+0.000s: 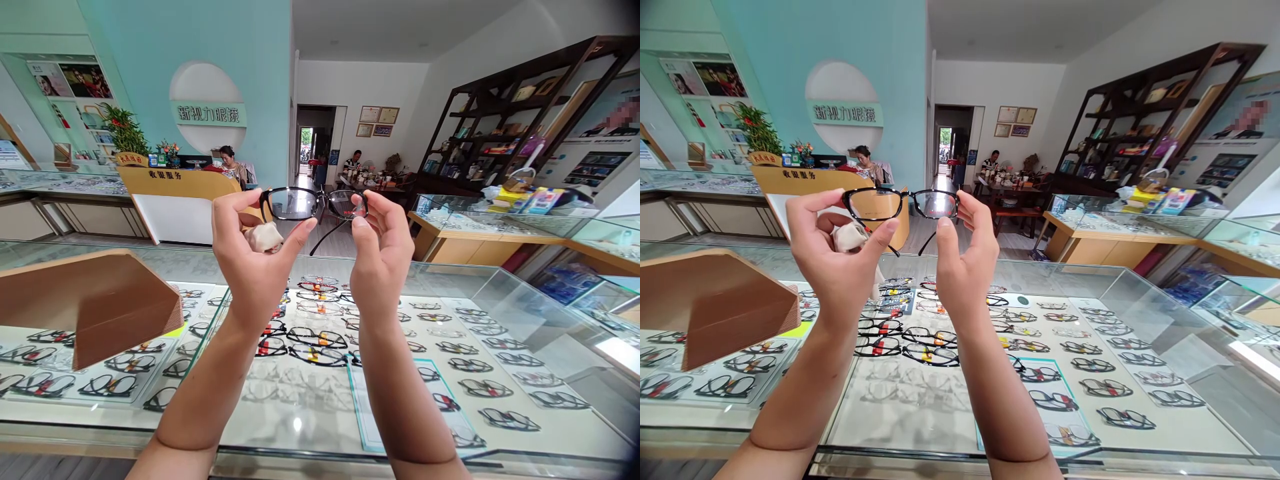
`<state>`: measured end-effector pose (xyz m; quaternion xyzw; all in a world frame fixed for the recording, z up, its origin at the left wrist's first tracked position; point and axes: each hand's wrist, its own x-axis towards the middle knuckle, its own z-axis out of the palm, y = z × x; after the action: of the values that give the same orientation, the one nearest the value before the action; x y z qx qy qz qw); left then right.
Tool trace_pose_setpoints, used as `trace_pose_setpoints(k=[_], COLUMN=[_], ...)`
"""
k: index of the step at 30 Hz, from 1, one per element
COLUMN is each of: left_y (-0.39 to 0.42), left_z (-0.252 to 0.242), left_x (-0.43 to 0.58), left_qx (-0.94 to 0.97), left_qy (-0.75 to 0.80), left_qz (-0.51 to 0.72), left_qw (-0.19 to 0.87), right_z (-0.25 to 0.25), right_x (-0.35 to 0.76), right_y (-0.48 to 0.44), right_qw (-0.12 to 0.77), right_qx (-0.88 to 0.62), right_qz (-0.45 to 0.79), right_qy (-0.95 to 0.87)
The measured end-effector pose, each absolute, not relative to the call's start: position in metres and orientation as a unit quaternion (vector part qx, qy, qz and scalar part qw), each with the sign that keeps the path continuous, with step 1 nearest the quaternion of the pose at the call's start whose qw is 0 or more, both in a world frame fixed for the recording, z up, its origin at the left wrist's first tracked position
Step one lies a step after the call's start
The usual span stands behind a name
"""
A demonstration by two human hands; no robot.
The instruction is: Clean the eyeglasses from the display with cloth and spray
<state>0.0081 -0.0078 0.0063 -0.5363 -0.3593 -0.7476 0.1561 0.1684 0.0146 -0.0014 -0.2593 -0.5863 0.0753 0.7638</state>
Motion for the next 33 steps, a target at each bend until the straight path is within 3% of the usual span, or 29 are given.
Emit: trace_pose_setpoints(k=[20, 33], left_y=[-0.011, -0.011], left_z=[0.01, 0.01], left_x=[0.011, 0.01], left_qx=[-0.533, -0.531], left_qy=[-0.345, -0.352], left_qz=[-0.772, -0.77], left_qw=[0.037, 0.04], right_z=[0.0, 0.001], right_x=[0.169, 0.168], right_y=[0.007, 0.005], right_qw=[0.784, 0.782], right_qx=[-0.236, -0.243], right_qz=[-0.019, -0.007], right_qy=[-0.573, -0.574])
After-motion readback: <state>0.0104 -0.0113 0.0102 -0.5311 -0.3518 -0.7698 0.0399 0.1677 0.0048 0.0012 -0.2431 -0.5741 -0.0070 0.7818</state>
